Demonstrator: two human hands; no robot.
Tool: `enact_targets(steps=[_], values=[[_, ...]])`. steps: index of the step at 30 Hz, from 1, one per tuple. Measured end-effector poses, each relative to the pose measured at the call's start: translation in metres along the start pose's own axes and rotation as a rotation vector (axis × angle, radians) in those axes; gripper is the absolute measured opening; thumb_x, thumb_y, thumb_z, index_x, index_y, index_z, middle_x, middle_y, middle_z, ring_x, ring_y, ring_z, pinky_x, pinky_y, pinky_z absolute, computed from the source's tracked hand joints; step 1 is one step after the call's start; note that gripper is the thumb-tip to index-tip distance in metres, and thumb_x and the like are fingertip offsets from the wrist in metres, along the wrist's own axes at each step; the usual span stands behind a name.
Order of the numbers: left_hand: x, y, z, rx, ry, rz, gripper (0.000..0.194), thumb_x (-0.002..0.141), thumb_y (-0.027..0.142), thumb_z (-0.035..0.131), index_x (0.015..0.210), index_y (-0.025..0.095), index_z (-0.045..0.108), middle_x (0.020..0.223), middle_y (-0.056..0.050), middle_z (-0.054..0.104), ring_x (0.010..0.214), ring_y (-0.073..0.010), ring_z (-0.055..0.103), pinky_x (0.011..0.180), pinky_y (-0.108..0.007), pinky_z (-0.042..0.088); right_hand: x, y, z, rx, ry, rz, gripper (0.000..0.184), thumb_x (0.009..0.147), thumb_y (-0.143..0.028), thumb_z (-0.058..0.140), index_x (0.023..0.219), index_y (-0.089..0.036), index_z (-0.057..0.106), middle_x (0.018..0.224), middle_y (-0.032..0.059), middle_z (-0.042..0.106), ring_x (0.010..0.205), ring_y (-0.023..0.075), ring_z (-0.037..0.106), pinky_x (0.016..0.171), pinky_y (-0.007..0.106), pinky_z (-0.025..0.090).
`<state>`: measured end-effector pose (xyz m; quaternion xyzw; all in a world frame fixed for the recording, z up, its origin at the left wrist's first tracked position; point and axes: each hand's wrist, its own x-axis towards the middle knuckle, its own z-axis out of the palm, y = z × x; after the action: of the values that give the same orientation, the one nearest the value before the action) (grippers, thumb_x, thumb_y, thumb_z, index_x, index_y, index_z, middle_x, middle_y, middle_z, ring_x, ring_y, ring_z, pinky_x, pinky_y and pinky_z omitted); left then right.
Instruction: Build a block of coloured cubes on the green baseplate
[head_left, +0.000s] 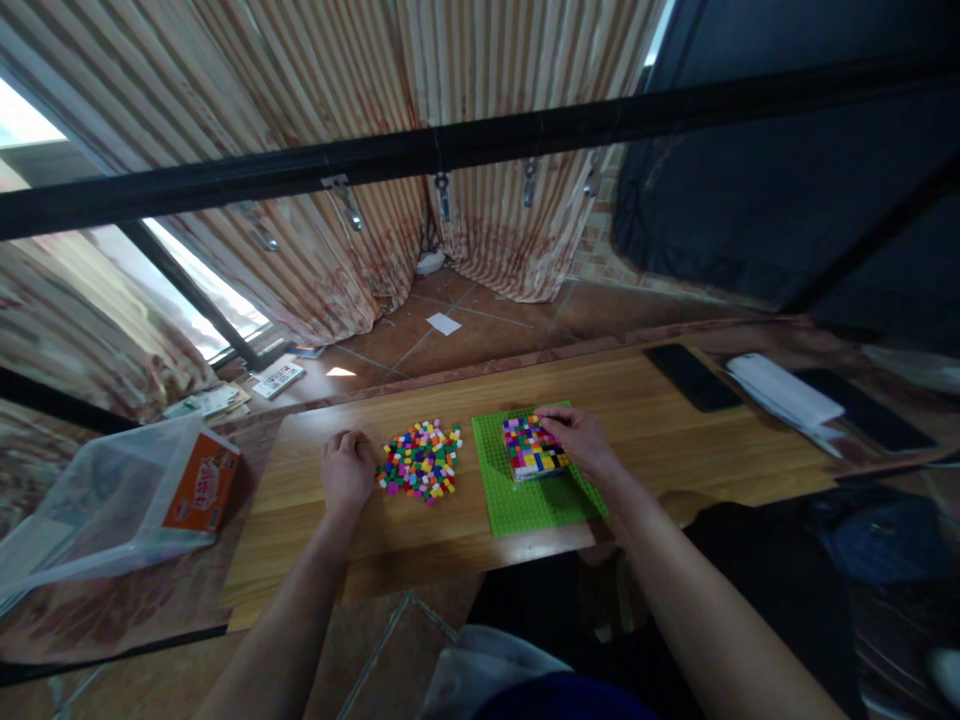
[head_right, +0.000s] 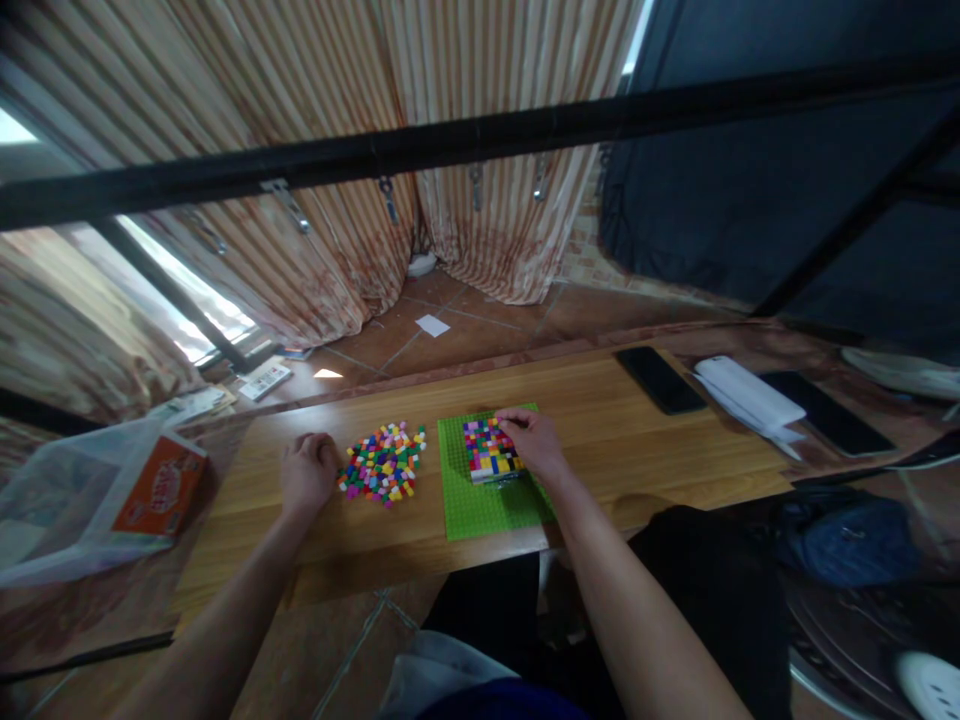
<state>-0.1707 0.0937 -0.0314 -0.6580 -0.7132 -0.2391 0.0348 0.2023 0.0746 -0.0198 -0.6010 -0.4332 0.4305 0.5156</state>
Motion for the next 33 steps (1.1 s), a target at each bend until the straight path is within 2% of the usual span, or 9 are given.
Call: enact_targets(steps=[12, 17, 21, 24, 26, 28, 31, 33], values=[[0.001, 0.001, -0.001, -0.012, -0.001, -0.001, 0.026, 0.085, 0.02, 0.042, 0.09, 0.019, 0.067, 0.101, -0.013, 0.065, 0.1, -0.0294, 0.057, 0.093, -0.043, 0.046, 0.001, 0.002, 0.002, -0.028, 0.005, -0.043, 0.023, 0.064, -0.04, 0.069, 0.078, -0.023, 0.075, 0.083, 0.0023, 0.077, 0.08, 0.0206, 0.069, 0.083, 0.039, 0.053], [0.001, 0.001, -0.002, -0.024, 0.01, 0.008, 0.025, 0.085, 0.018, 0.042, 0.089, 0.02, 0.067, 0.102, -0.012, 0.064, 0.1, -0.0277, 0.057, 0.093, -0.042, 0.046, -0.007, 0.002, 0.001, 0.096, -0.039, -0.054, 0.034, 0.066, -0.044, 0.071, 0.09, -0.022, 0.075, 0.088, 0.0031, 0.076, 0.079, 0.018, 0.068, 0.08, 0.036, 0.053], [0.0, 0.001, 0.0, -0.031, 0.017, 0.0, 0.025, 0.085, 0.018, 0.042, 0.092, 0.019, 0.067, 0.103, -0.012, 0.064, 0.101, -0.0278, 0.057, 0.093, -0.042, 0.046, -0.015, 0.003, -0.005, 0.109, 0.093, -0.129, 0.038, 0.068, -0.044, 0.071, 0.098, -0.021, 0.073, 0.093, 0.0046, 0.075, 0.084, 0.0185, 0.067, 0.082, 0.036, 0.052], [-0.001, 0.001, 0.001, -0.035, 0.011, -0.003, 0.025, 0.085, 0.018, 0.043, 0.091, 0.019, 0.067, 0.101, -0.012, 0.064, 0.104, -0.0278, 0.056, 0.093, -0.041, 0.045, -0.028, -0.007, -0.008, -0.025, 0.237, -0.201, 0.035, 0.075, -0.044, 0.066, 0.098, -0.018, 0.072, 0.096, 0.0087, 0.074, 0.085, 0.0214, 0.066, 0.078, 0.037, 0.052], [-0.002, 0.002, 0.002, -0.033, 0.008, -0.014, 0.025, 0.085, 0.017, 0.043, 0.092, 0.018, 0.067, 0.101, -0.013, 0.064, 0.105, -0.028, 0.056, 0.094, -0.041, 0.045, -0.042, -0.02, -0.003, -0.126, 0.276, -0.287, 0.031, 0.082, -0.043, 0.061, 0.099, -0.019, 0.072, 0.097, 0.0096, 0.073, 0.084, 0.022, 0.066, 0.074, 0.036, 0.052], [-0.002, 0.002, 0.003, -0.029, 0.009, -0.022, 0.026, 0.086, 0.017, 0.042, 0.093, 0.018, 0.067, 0.102, -0.013, 0.064, 0.105, -0.028, 0.056, 0.094, -0.041, 0.045, -0.06, -0.034, 0.011, -0.249, 0.223, -0.404, 0.025, 0.086, -0.04, 0.058, 0.094, -0.021, 0.073, 0.095, 0.0079, 0.072, 0.084, 0.0217, 0.065, 0.075, 0.036, 0.051], [-0.002, 0.002, 0.003, -0.029, 0.01, -0.024, 0.025, 0.085, 0.016, 0.043, 0.092, 0.018, 0.067, 0.101, -0.013, 0.064, 0.103, -0.0275, 0.056, 0.094, -0.041, 0.045, -0.09, -0.044, 0.045, -0.428, -0.025, -0.554, 0.019, 0.09, -0.031, 0.054, 0.09, -0.024, 0.072, 0.093, 0.0052, 0.072, 0.09, 0.0217, 0.064, 0.084, 0.037, 0.049], [-0.002, 0.003, 0.003, -0.033, 0.012, -0.023, 0.025, 0.085, 0.015, 0.043, 0.092, 0.018, 0.067, 0.101, -0.012, 0.064, 0.103, -0.0274, 0.056, 0.094, -0.041, 0.045, -0.105, -0.042, 0.07, -0.536, -0.184, -0.588, 0.021, 0.092, -0.025, 0.051, 0.093, -0.023, 0.072, 0.093, 0.006, 0.072, 0.091, 0.0213, 0.063, 0.085, 0.035, 0.048]])
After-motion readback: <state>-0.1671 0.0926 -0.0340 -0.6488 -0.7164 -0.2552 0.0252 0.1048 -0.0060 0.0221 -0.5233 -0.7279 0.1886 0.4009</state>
